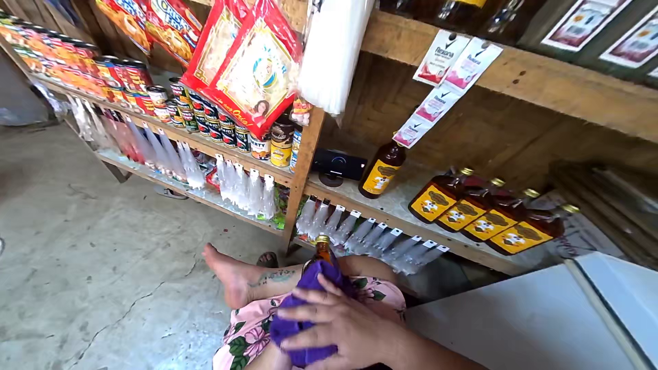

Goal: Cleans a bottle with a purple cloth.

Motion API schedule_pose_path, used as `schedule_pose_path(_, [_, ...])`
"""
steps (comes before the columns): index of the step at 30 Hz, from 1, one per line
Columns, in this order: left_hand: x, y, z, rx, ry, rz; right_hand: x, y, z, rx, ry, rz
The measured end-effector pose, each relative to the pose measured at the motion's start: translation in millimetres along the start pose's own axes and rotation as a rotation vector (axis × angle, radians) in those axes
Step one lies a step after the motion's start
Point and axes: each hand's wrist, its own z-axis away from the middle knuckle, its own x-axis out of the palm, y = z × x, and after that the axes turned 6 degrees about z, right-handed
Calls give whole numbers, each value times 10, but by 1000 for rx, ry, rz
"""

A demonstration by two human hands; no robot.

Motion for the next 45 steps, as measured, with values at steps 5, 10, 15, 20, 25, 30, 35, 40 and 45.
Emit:
schedule_pose_path(5, [-190,-79,-380,-54,-288,163,69,326,48,324,306,-84])
schedule_pose_path(10, [-210,-76,-358,18,-294,271,15,169,103,247,144,-43])
schedule_pose_path(15, [-246,-138,-385,142,-358,378,-90,-30,86,-15,-206,-73])
schedule_pose_path(20, [-202,-126,-332,145,-310,357,-20,62,100,-33,-146,-97])
schedule_pose_path(25, [-150,-79,-264,84,-264,156,9,124,106,177,92,27])
schedule_pose_path(30, [-303,-162,-331,158,-445,146,-127,7,67,156,3,21])
schedule_pose_path(35, [-329,-131,-337,58,-446,276,-308,35,41,-46,130,-255])
schedule_pose_path(40, [-365,-122,-291,102,-456,262,-508,662,17,267,535,-104])
schedule_pose_path(45, [-141,86,-99,4,-384,117,-555,1507,-90,772,171,288])
